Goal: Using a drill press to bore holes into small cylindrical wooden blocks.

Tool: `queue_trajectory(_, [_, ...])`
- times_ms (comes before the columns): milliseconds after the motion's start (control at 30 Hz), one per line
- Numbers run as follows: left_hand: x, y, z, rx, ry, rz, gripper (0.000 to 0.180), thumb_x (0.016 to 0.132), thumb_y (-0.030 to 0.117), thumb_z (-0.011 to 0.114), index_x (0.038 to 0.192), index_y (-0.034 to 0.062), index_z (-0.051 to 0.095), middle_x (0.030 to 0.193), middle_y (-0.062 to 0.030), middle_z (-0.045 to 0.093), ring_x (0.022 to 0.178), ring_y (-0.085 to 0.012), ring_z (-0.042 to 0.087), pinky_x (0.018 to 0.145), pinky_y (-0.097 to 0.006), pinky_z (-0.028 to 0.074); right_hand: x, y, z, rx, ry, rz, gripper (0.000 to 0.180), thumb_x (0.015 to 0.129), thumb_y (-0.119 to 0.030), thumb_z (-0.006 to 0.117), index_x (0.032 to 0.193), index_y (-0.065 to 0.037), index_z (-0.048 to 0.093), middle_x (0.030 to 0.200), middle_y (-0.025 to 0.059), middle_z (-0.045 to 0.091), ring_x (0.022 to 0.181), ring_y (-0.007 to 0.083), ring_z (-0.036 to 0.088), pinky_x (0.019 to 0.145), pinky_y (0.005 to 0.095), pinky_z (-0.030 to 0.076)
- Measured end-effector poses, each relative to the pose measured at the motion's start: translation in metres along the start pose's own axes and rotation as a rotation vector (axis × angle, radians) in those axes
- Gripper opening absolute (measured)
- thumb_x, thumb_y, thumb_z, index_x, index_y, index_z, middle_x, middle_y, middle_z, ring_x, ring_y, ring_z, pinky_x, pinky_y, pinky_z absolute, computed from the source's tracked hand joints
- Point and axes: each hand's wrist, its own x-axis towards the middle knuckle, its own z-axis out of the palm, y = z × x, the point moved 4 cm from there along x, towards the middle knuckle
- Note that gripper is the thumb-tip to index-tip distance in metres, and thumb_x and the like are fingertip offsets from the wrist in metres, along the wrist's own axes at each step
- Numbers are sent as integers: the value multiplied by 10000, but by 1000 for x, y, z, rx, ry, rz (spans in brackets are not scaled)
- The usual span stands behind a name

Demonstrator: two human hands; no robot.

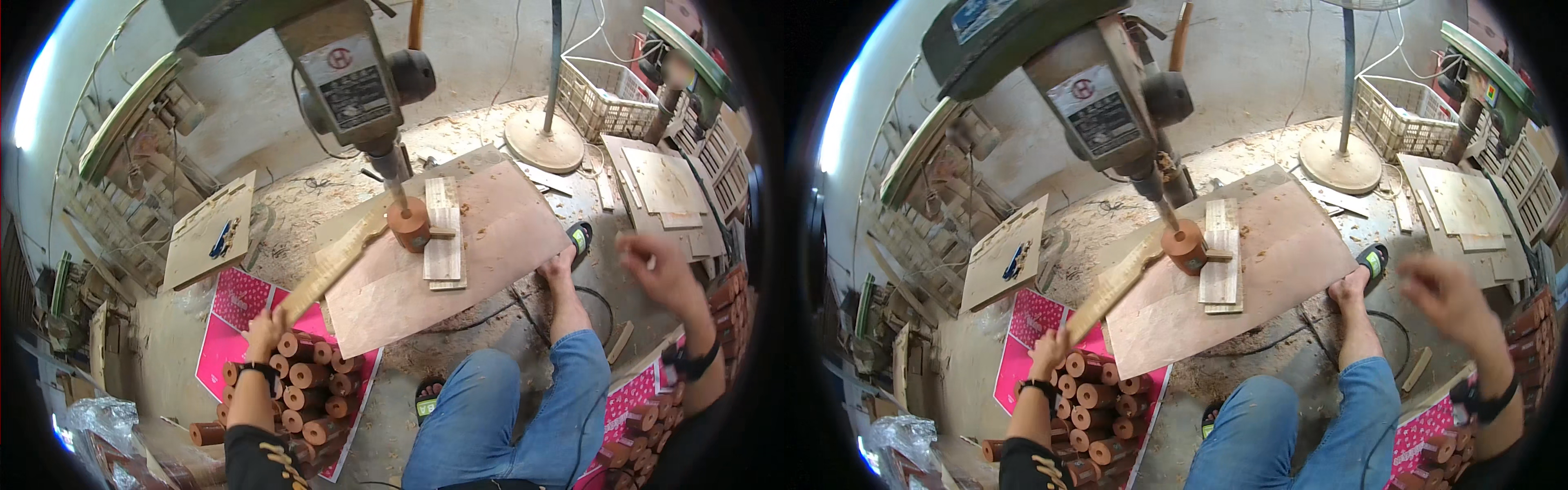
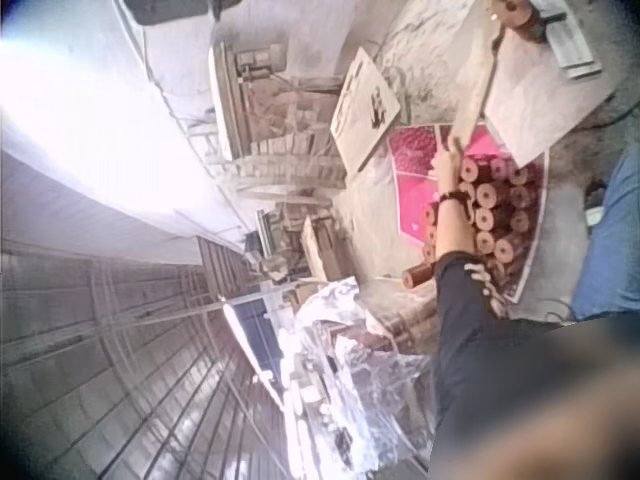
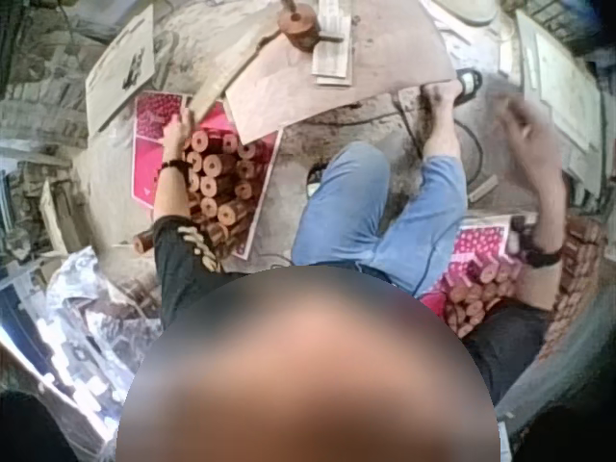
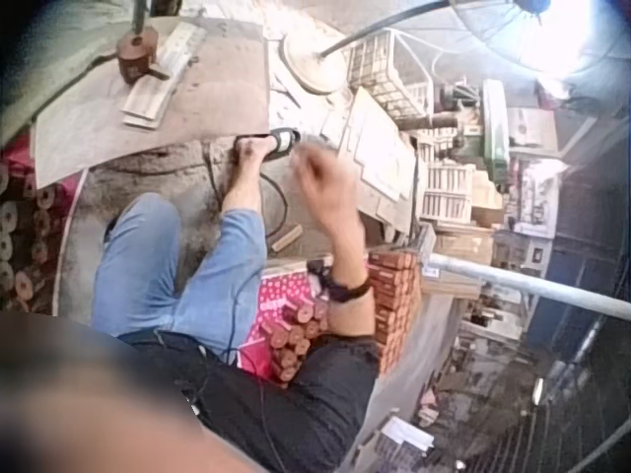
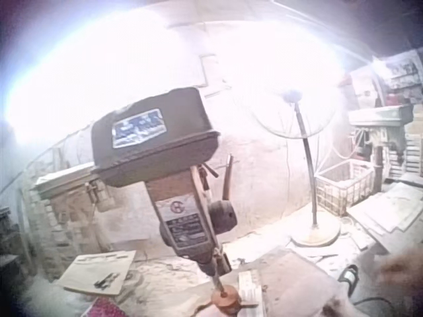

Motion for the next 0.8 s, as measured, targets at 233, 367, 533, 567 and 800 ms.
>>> queue_trajectory(233, [-167, 61, 72, -551, -384, 254, 581, 938, 532, 542, 948, -24, 708, 788, -259, 673, 804, -355, 700, 738, -415, 527, 172, -74, -19, 300, -92, -84, 255, 945, -208, 613, 1092, -7, 671, 779, 20, 646, 706, 82, 606, 632, 242, 507])
queue_trajectory(367, [-218, 147, 106, -1100, -452, 123, 580, 962, 499, 565, 768, -41, 646, 614, -49, 572, 580, -107, 495, 517, -324, 415, 244, -111, 2, 354, -105, -28, 395, 964, -343, 594, 1213, -39, 631, 911, 54, 672, 737, 106, 616, 654, 263, 516])
queue_trajectory(533, [-237, 198, 116, -1277, -196, 106, 445, 1006, 393, 499, 948, -28, 634, 820, -200, 663, 781, -292, 646, 722, -410, 496, 308, -116, 19, 516, -30, 40, 600, 964, -529, 540, 1365, -83, 510, 1103, 41, 655, 867, 111, 589, 762, 287, 499])
queue_trajectory(567, [-238, 199, 116, -1284, -180, 110, 423, 1012, 377, 483, 1010, -23, 619, 889, -233, 669, 848, -336, 660, 769, -424, 500, 320, -116, 21, 647, -12, 41, 686, 943, -588, 529, 1410, -91, 454, 1160, 50, 636, 937, 125, 569, 812, 303, 485])
queue_trajectory(800, [-235, 200, 114, -1157, -122, 147, 429, 999, 384, 491, 1171, -8, 529, 995, -273, 661, 936, -433, 649, 806, -480, 502, 359, -133, 32, 1166, 47, 130, 808, 944, -684, 396, 1473, -76, 352, 1353, 90, 543, 1196, 239, 479, 1048, 410, 340])
